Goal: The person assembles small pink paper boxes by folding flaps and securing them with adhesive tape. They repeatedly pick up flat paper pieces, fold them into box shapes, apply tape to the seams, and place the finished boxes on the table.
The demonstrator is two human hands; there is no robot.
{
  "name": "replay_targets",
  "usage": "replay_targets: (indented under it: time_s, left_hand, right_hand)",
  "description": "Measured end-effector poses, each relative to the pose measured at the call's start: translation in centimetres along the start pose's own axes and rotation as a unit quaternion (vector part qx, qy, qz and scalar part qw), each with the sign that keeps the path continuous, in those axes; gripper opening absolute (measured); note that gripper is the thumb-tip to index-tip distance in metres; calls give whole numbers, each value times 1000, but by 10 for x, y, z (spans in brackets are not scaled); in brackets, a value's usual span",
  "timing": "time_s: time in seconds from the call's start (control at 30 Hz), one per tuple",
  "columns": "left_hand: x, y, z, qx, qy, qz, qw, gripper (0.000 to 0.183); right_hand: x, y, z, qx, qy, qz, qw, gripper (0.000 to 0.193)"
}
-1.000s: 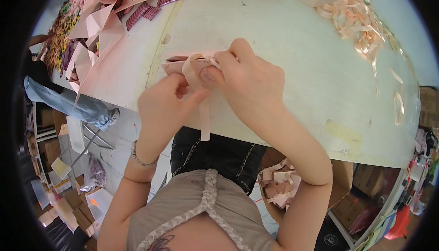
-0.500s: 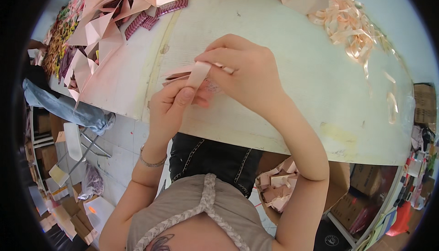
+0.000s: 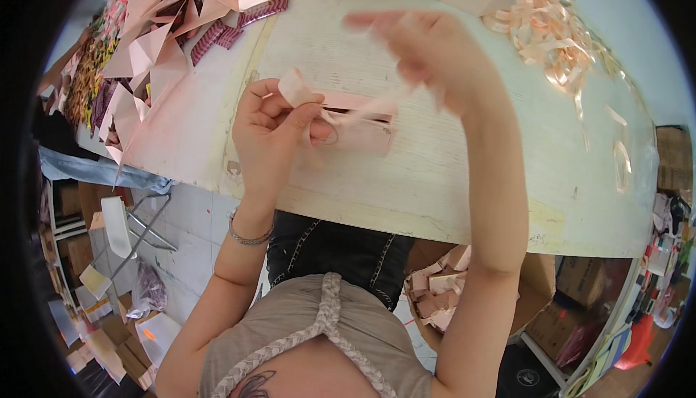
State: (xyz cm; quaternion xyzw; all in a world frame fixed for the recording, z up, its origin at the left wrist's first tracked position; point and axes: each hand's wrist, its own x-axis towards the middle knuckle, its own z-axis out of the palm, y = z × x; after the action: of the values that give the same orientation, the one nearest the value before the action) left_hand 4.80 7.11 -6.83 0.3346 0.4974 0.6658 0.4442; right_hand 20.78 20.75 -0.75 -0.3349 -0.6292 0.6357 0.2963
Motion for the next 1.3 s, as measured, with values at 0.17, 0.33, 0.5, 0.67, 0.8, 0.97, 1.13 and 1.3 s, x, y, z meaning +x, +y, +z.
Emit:
replay_targets:
  time_s: [0.17, 0.33, 0.5, 0.67, 0.8, 0.97, 1.13, 1.3]
  left_hand:
    - [5, 4, -9, 0, -114, -36, 993, 40]
    - [11, 16, 3, 109, -223, -4, 969, 56]
    - [25, 17, 24, 305, -119, 174, 929, 36]
    - [26, 12, 20, 253, -109, 47, 960, 15]
    - [16, 12, 25, 323, -80, 189, 924, 6]
    - [10, 11, 25, 443, -27, 292, 847, 18]
    - [21, -3, 21, 442, 2, 428, 788, 30]
    - [24, -9, 21, 433, 3, 436, 789, 40]
  right_hand:
    - [66, 16, 1, 97, 105, 102, 985, 29]
    - [141, 35, 31, 117, 109, 83, 984, 13]
    - [123, 12, 62, -369, -64, -226, 899, 12]
    - [-96, -19, 114, -114, -23, -275, 955, 28]
    - [-110, 31, 66, -226, 223, -230, 920, 22]
    - [-84, 41, 65, -166, 200, -20, 965, 33]
    - [-86, 49, 65, -48, 169, 23, 984, 39]
    - [-83, 54, 62, 142, 157, 76, 974, 41]
